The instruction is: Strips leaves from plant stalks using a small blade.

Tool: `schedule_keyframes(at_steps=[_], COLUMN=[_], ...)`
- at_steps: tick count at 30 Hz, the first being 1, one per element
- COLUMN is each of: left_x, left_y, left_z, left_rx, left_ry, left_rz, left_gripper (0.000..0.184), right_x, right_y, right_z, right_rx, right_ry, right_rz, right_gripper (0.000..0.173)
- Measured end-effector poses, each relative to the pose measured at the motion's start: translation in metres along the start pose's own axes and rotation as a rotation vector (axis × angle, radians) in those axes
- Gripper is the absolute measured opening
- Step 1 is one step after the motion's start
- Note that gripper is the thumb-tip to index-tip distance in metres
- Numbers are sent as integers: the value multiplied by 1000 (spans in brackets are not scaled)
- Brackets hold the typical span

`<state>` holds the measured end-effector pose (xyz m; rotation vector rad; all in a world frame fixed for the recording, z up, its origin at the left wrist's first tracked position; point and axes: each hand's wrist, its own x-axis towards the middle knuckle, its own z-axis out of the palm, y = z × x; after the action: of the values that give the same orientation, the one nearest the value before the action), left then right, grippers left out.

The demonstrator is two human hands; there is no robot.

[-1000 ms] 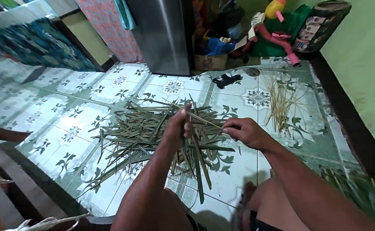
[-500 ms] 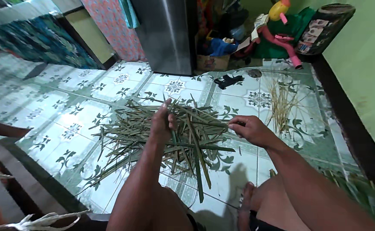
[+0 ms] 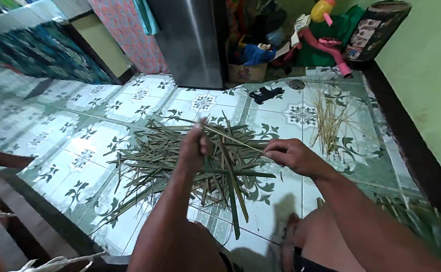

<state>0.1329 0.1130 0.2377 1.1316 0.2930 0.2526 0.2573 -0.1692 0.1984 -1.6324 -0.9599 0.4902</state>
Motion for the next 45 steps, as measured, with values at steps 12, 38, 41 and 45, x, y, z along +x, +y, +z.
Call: schedule_keyframes(at_steps=[12,38,41,45], left_x=[-24,11,11,-4], left_y=[-60,-2,6,-2], left_z=[63,-18,-43,-25], left_rx=[425,91,188,345], left_ry=[-333,114,223,53], left_rz=[-139,-18,59,50], left_gripper=[45,39,40,41], right_x=[11,-1,-1,7], right_y=[-6,6,11,10], right_z=[21,-1,-11,-5], right_rx=[-46,-182,-314,-301], right_ry=[101,107,136,152], right_rz=[90,8,65,114], right_gripper=[16,15,17,16])
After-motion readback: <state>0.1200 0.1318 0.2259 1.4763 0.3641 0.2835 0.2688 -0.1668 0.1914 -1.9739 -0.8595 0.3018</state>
